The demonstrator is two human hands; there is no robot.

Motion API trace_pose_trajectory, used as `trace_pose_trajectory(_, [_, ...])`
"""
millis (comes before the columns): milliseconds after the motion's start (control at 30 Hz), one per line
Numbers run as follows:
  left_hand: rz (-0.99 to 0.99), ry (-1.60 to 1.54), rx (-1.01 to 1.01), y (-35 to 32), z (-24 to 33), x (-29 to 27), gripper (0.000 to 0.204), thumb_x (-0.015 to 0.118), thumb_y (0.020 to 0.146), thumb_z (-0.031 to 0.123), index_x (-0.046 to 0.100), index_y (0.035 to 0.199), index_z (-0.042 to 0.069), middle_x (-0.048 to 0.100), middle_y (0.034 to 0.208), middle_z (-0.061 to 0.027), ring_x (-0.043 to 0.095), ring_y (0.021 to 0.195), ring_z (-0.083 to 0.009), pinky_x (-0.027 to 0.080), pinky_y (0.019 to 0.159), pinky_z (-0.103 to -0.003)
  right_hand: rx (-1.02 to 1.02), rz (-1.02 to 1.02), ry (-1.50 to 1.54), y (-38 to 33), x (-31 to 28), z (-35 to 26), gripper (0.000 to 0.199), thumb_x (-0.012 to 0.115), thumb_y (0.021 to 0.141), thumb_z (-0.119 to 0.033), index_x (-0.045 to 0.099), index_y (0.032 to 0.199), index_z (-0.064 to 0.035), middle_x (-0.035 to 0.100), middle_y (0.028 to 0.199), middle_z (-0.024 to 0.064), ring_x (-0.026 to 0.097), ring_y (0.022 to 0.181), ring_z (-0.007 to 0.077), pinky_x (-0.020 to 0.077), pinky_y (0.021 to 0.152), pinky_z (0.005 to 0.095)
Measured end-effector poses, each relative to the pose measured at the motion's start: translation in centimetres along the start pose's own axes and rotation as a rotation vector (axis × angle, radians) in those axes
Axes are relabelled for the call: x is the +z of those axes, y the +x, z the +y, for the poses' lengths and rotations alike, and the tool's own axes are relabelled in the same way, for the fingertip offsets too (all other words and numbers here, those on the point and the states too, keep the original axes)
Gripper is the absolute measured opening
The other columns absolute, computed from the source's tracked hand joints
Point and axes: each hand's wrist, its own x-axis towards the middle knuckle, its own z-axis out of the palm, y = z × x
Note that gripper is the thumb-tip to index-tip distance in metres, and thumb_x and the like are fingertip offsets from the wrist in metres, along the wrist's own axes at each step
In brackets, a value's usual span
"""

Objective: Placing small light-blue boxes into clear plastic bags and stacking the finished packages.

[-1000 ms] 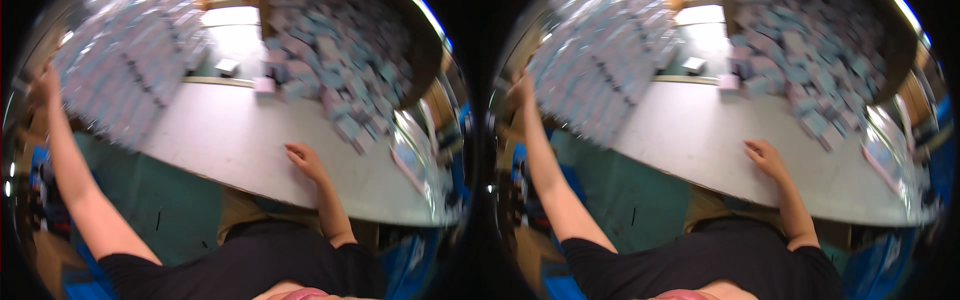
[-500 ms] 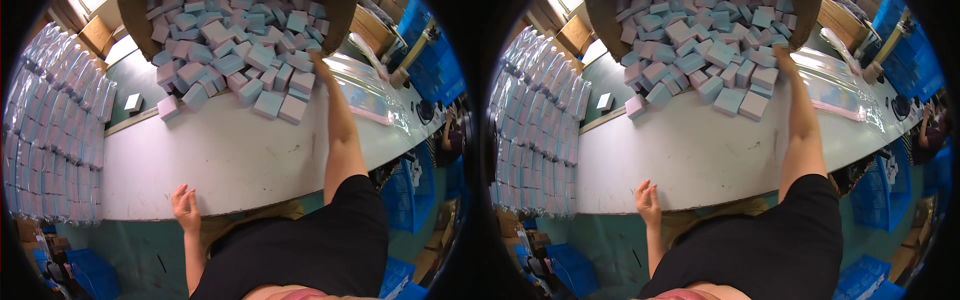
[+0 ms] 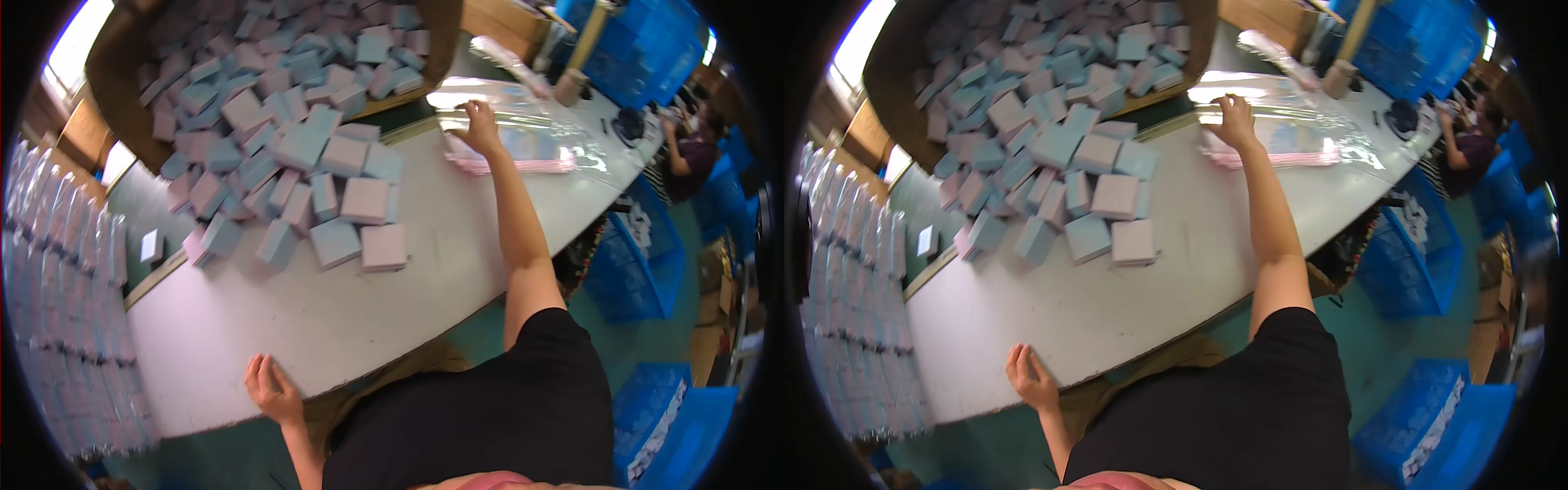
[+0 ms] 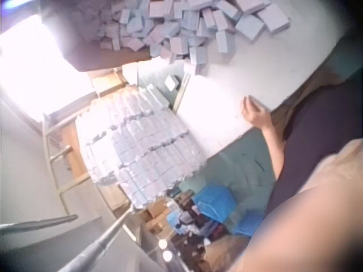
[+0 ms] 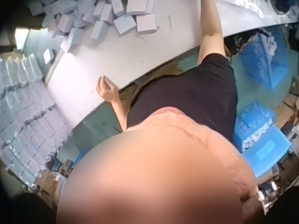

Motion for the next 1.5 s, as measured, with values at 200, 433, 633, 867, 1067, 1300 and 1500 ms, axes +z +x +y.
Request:
trace_pose_trajectory(200, [0.014,-0.015,0.002,-0.6,-0.4,0.0,0.018,0.062,0.092,0.001,0.071,0.109,0.0,0.066,0.121,-0.0164,0.061,0.117,-0.0344,0.049,0.099,-0.044,0.149,0.106,0.114,-2.6,2.9,8.4,0.032,0.082,0.076,-0.034,0.073,0.08,-0.0031,0.072,0.099,0.0151,0.067,0.096,0.0318,0.0527,0.087,0.0401])
trace_pose_trajectory(433, [0.014,-0.007,0.027,-0.3,-0.5,0.2,0.018,0.062,0.093,0.002,0.071,0.109,0.0,0.066,0.121,-0.0165,0.06,0.118,-0.0343,0.049,0.1,-0.044,0.348,0.019,0.054,-1.1,0.7,5.9,0.034,0.064,0.094,-0.035,0.073,0.096,-0.0022,0.071,0.101,0.0198,0.067,0.094,0.037,0.0522,0.084,0.0422])
trace_pose_trajectory(633, [-0.1,-0.363,-0.194,-0.2,-3.4,-0.2,0.026,0.065,0.097,0.015,0.067,0.119,0.001,0.065,0.124,-0.0148,0.06,0.12,-0.0296,0.047,0.102,-0.042,-0.123,-0.032,0.695,-8.2,-1.7,-14.4,0.036,0.046,0.105,-0.029,0.064,0.126,-0.0068,0.065,0.12,0.0123,0.061,0.112,0.0276,0.0459,0.098,0.0406])
trace_pose_trajectory(867, [-0.29,-1.325,-0.601,4.8,0.4,-2.6,0.077,0.068,0.098,0.017,0.022,0.158,0.007,0.066,0.111,-0.0116,0.067,0.099,-0.0235,0.054,0.081,-0.033,-0.594,-0.432,0.684,-27.6,4.4,-35.9,0.024,0.068,0.089,-0.027,0.065,0.107,-0.0106,0.061,0.122,0.0108,0.054,0.119,0.0298,0.0391,0.099,0.0493])
trace_pose_trajectory(1067, [0.048,-0.895,-0.797,2.3,-14.1,-5.6,0.083,0.068,0.09,-0.002,0.021,0.158,0.005,0.06,0.107,-0.0106,0.065,0.082,-0.023,0.055,0.072,-0.037,-0.823,-0.77,0.412,-27.3,6.5,-40.2,0.049,0.073,0.085,-0.042,0.061,0.126,-0.0165,0.048,0.143,0.0132,0.037,0.141,0.0335,0.0243,0.111,0.0653])
trace_pose_trajectory(1300, [0.386,0.366,-0.022,0.9,-9.6,-6.8,0.057,0.073,0.086,0.004,0.052,0.139,0.0,0.059,0.12,-0.0182,0.059,0.109,-0.0342,0.049,0.096,-0.042,-0.929,-0.67,0.504,-28.8,12.4,-43.8,0.065,0.068,0.086,-0.05,0.055,0.142,-0.0194,0.041,0.151,0.0159,0.026,0.149,0.0341,0.0106,0.118,0.0675])
trace_pose_trajectory(1500, [-0.112,-0.328,-0.208,0.9,-7.3,-3.3,0.034,0.079,0.082,0.008,0.069,0.114,0.003,0.062,0.109,-0.0107,0.059,0.109,-0.0271,0.05,0.092,-0.039,-0.864,-0.542,0.55,-29.3,11.0,-41.4,0.051,0.069,0.087,-0.04,0.063,0.129,-0.0111,0.053,0.143,0.014,0.041,0.141,0.033,0.0285,0.115,0.0551])
